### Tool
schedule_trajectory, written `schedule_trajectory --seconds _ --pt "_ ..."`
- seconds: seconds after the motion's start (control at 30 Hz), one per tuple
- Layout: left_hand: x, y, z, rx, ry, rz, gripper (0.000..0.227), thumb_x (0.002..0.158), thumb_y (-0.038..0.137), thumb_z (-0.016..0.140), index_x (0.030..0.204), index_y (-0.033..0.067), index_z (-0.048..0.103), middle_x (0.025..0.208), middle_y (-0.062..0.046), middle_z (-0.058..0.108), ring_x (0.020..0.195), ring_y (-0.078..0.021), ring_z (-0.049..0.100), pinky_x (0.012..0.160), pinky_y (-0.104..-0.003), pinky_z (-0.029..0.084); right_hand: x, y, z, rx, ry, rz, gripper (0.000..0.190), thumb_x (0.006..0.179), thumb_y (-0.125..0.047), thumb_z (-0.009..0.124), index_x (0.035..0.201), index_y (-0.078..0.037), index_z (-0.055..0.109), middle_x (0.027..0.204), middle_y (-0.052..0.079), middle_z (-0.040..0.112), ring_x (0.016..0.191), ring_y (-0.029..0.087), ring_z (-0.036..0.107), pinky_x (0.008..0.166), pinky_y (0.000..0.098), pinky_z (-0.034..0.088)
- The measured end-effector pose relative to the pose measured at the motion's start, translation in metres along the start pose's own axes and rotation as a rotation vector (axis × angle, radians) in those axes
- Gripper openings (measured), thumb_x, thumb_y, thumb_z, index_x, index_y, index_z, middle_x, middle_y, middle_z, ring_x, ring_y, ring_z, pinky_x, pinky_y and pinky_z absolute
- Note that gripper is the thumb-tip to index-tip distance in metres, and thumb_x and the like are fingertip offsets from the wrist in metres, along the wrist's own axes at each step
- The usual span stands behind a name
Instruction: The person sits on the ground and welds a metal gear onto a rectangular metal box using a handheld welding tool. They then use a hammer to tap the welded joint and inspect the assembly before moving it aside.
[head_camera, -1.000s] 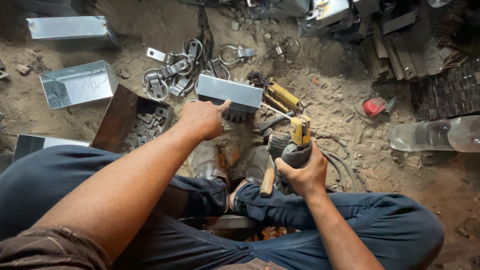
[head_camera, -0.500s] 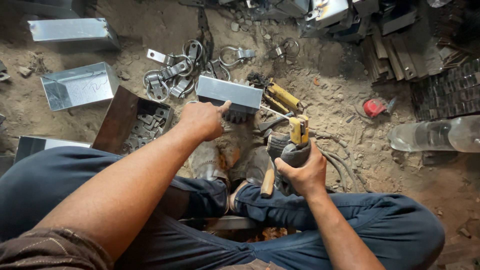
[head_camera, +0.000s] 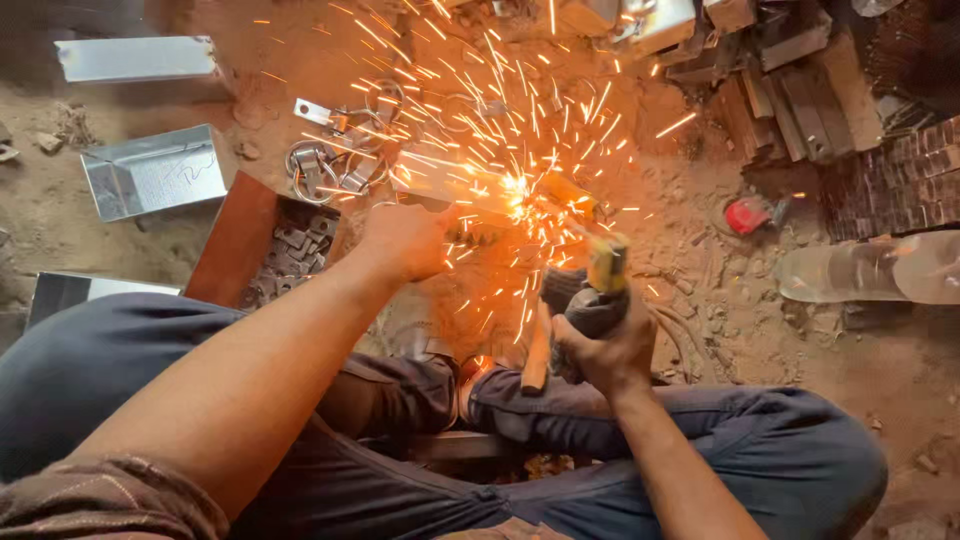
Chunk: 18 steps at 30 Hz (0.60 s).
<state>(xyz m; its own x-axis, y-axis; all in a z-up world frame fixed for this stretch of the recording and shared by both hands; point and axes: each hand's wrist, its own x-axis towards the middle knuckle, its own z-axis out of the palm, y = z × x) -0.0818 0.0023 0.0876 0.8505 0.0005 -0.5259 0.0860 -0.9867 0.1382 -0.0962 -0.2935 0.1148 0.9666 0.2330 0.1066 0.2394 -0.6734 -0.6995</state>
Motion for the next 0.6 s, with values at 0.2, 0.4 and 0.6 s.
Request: schedule_trajectory --seconds 0.2,0.4,0.6 --pt "0.0070 -0.0044 0.0022 0.007 0.032 0.000 0.075 0.089 0.021 0.054 0.159 0.0372 0.034 0.113 -0.013 0.074 0.100 -0.0326 0.073 0.082 -0.046 0.057 0.0032 0.0011 0.0005 0.005 -0.012 0.010 0.054 0.063 -0.030 0.089 0.105 -0.007 0.066 0.090 0.010 0.075 0.081 0.023 0.075 0.076 0.0375 0.059" --pt "0.0014 -0.0021 0.0024 -0.012 0.033 0.008 0.079 0.085 0.022 0.059 0.159 0.0355 0.035 0.114 -0.011 0.074 0.101 -0.0305 0.073 0.081 -0.044 0.058 0.0029 -0.0003 0.0029 0.043 -0.076 0.085 0.048 0.064 -0.032 0.089 0.099 -0.007 0.066 0.087 0.010 0.076 0.080 0.022 0.077 0.076 0.0365 0.060" --pt "-0.0006 -0.0022 0.0008 -0.029 0.050 0.014 0.076 0.083 0.024 0.063 0.155 0.0323 0.041 0.108 -0.011 0.075 0.098 -0.0304 0.074 0.080 -0.045 0.057 0.0040 -0.0034 0.0036 0.021 -0.093 0.104 0.049 0.063 -0.032 0.089 0.100 -0.008 0.067 0.089 0.008 0.077 0.082 0.020 0.077 0.077 0.0354 0.059"
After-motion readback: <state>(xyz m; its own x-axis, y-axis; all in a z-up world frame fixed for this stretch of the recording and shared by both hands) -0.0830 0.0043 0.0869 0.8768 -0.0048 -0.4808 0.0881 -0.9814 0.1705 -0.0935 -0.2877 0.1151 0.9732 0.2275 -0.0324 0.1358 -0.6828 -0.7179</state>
